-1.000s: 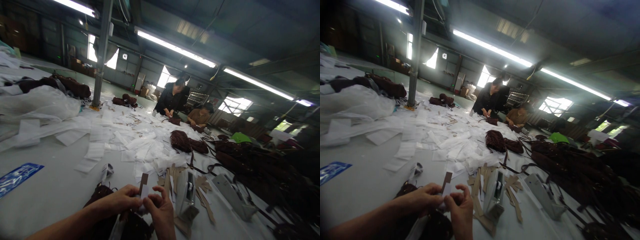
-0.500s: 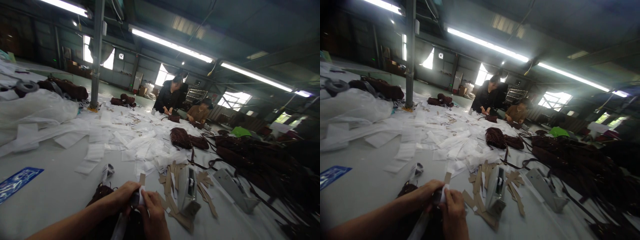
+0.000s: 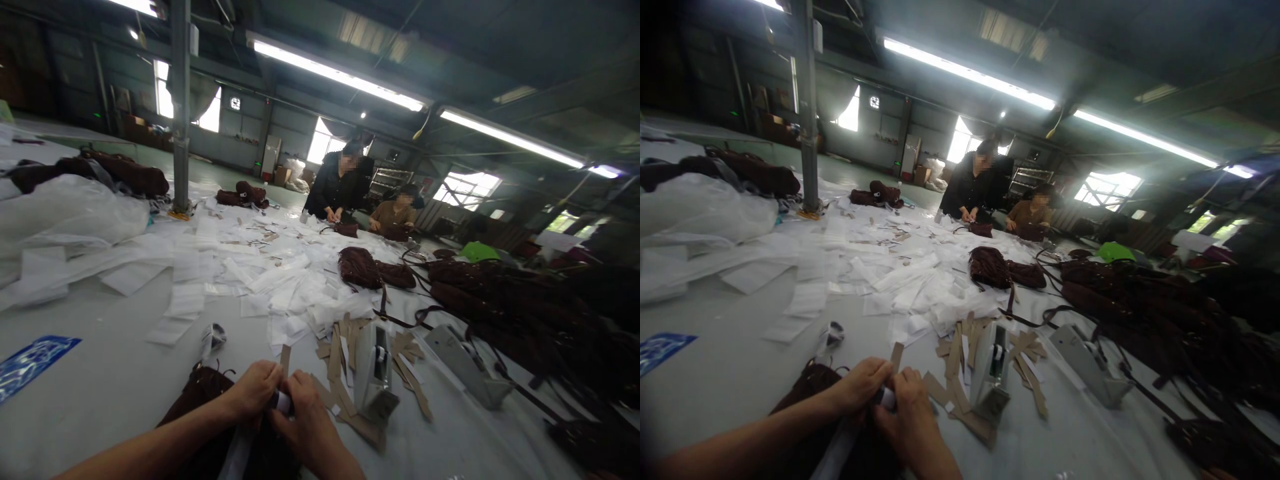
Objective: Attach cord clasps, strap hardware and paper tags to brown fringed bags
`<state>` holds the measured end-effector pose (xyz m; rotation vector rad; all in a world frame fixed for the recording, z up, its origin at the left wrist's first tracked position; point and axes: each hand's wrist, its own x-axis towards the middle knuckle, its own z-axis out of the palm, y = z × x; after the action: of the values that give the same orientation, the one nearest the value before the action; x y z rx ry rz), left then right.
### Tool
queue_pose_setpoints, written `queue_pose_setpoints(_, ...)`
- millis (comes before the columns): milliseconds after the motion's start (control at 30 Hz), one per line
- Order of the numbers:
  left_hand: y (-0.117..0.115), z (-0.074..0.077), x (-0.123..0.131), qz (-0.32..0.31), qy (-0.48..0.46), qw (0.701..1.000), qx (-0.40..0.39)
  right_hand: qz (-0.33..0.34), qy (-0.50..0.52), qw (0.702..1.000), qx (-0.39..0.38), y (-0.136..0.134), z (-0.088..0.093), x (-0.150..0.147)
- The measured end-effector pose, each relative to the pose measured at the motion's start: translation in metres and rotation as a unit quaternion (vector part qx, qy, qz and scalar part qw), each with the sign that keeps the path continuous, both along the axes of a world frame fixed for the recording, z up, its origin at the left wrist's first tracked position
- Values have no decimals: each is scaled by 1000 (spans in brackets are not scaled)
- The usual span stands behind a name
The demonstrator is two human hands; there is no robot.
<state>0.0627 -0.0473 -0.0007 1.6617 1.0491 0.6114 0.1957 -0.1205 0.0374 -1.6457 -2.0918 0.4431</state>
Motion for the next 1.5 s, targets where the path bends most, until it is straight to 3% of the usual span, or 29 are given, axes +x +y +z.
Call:
queue_pose_setpoints(167,-2,-4,4,0,4,1000,-9,-17,-65,994,83,1,-16,-4)
queue_pose_setpoints(300,-3,-2,5,12,2,997,-80,-22,-87,982,166,-1,-29,-6)
queue_pose_setpoints(567,-14,24,-8,-1,-46,971,-235,9,-95,973,212,-7,-29,-1)
queue_pose_setpoints(733,-17,36,-19,-82,-111,967,-215,-1,-20,978,207,-6,-28,3)
queue_pose_setpoints(867,-18,29,-18,-48,-85,982,-163,-59,36,979,193,-6,-33,1)
queue_pose_setpoints(933,-18,24,-17,-37,-77,988,-129,-60,64,985,150,-6,-31,4)
queue_pose_setpoints(1033,-17,21,-18,-19,-69,994,-83,-59,119,989,63,-1,-16,15)
queue_pose_setpoints(1100,-15,21,-19,-13,-69,996,-61,-53,103,991,65,6,4,25)
queue_pose_setpoints(1200,-14,21,-18,-13,-63,997,-40,24,-49,990,131,16,37,33)
queue_pose_setpoints(1300,-13,21,-17,-6,-44,999,-16,117,-211,958,158,24,61,28)
queue_pose_setpoints(1500,-16,27,-17,3,-8,1000,19,192,-303,912,200,28,74,8)
